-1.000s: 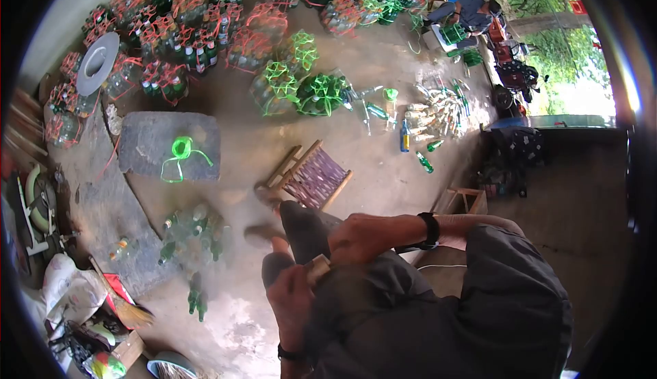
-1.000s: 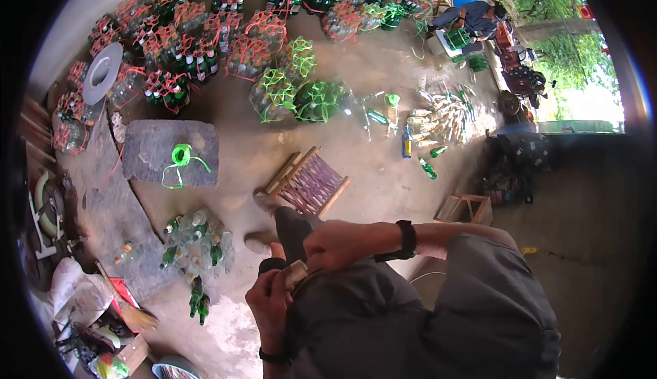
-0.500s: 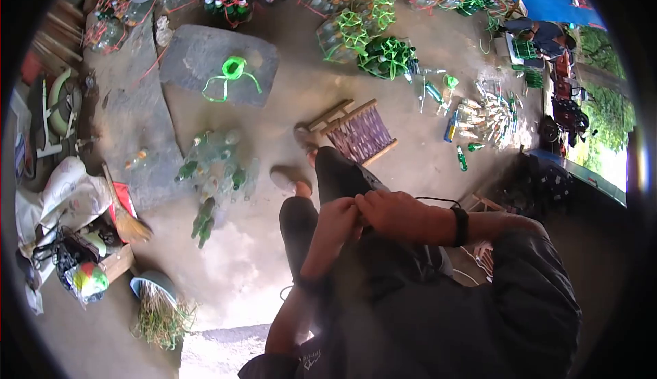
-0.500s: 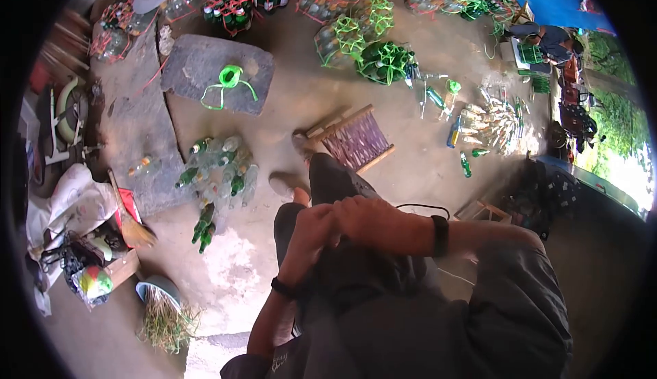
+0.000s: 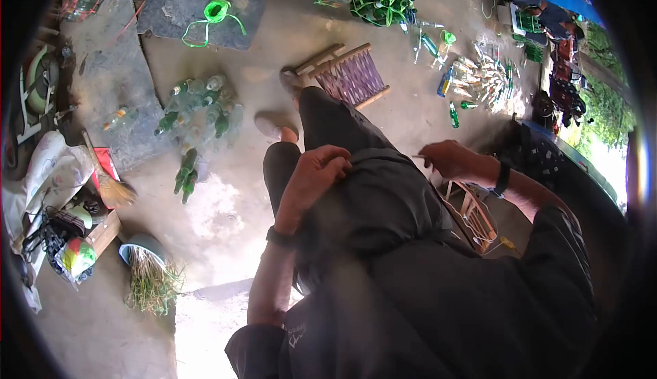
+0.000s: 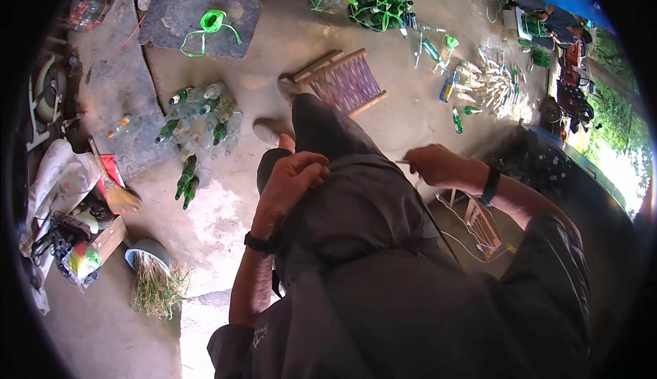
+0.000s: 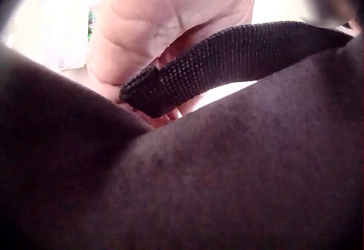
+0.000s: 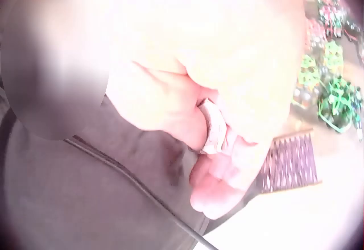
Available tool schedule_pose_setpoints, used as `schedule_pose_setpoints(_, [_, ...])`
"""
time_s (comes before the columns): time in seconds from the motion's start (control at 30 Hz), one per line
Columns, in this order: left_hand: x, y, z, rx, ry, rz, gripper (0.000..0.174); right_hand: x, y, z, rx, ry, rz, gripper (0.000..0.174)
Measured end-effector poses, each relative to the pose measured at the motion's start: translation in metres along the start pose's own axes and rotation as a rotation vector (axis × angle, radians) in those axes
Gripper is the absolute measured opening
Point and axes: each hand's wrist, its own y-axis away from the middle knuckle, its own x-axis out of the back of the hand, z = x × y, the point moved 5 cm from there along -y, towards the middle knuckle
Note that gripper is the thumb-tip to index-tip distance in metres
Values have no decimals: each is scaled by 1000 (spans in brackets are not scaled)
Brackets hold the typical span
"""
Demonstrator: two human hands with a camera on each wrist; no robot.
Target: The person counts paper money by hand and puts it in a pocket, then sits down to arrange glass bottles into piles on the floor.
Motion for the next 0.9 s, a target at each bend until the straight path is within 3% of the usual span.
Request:
schedule_pose_setpoints(0.07, [-4,-1,-7,-1,-208,-73,23,-5,15,-3,-46,-18,-48,12])
schedule_pose_setpoints(0.1, [-8,-2,-11,4,-205,-77,23,-8,26,-7,-228,-224,-131,15])
schedule_pose_setpoints(0.13, [-13,-2,-8,-151,-249,-26,24,-16,36,-8,-409,-432,-214,19])
schedule_pose_setpoints(0.17, [-17,-1,-2,-310,-294,28,26,-19,37,-10,-411,-432,-216,19])
schedule_pose_setpoints(0.2, [-21,-6,-1,-311,-293,28,26,-16,37,-8,-431,-386,-76,21])
schedule_pose_setpoints(0.23, [-27,-6,12,-534,-558,128,27,-13,39,-5,-453,-339,63,24])
schedule_pose_setpoints(0.27, [-35,-3,21,-756,-822,229,28,-16,34,1,-348,-373,187,26])
schedule_pose_setpoints(0.3, [-37,-7,16,-758,-820,231,28,-22,24,7,-348,-370,187,26])
schedule_pose_setpoints(0.37, [-39,-25,-9,-495,-834,94,30,-32,-1,18,-381,-660,297,28])
schedule_pose_setpoints(0.4, [-39,-27,-8,-493,-835,95,30,-39,-10,24,-380,-661,295,28])
schedule_pose_setpoints(0.47, [-41,-32,-15,-239,-842,-92,28,-50,-26,33,-366,-833,279,29])
schedule_pose_setpoints(0.5, [-44,-25,-13,-228,-842,-93,28,-52,-28,29,-369,-842,273,29])
schedule_pose_setpoints(0.57, [-59,-4,3,-350,-557,-242,24,-42,-31,16,-299,-831,260,31])
schedule_pose_setpoints(0.7, [-85,47,53,-425,-427,-324,20,-7,-27,-14,-106,-529,342,29])
schedule_pose_setpoints(0.77, [-94,66,64,-533,-482,-439,20,-10,-17,-39,-163,-725,56,28])
schedule_pose_setpoints(0.83, [-100,81,70,-516,-465,-486,20,-3,-5,-57,-172,-657,13,30])
schedule_pose_setpoints(0.9, [-105,89,71,-500,-447,-529,20,4,10,-71,-455,-611,-114,30])
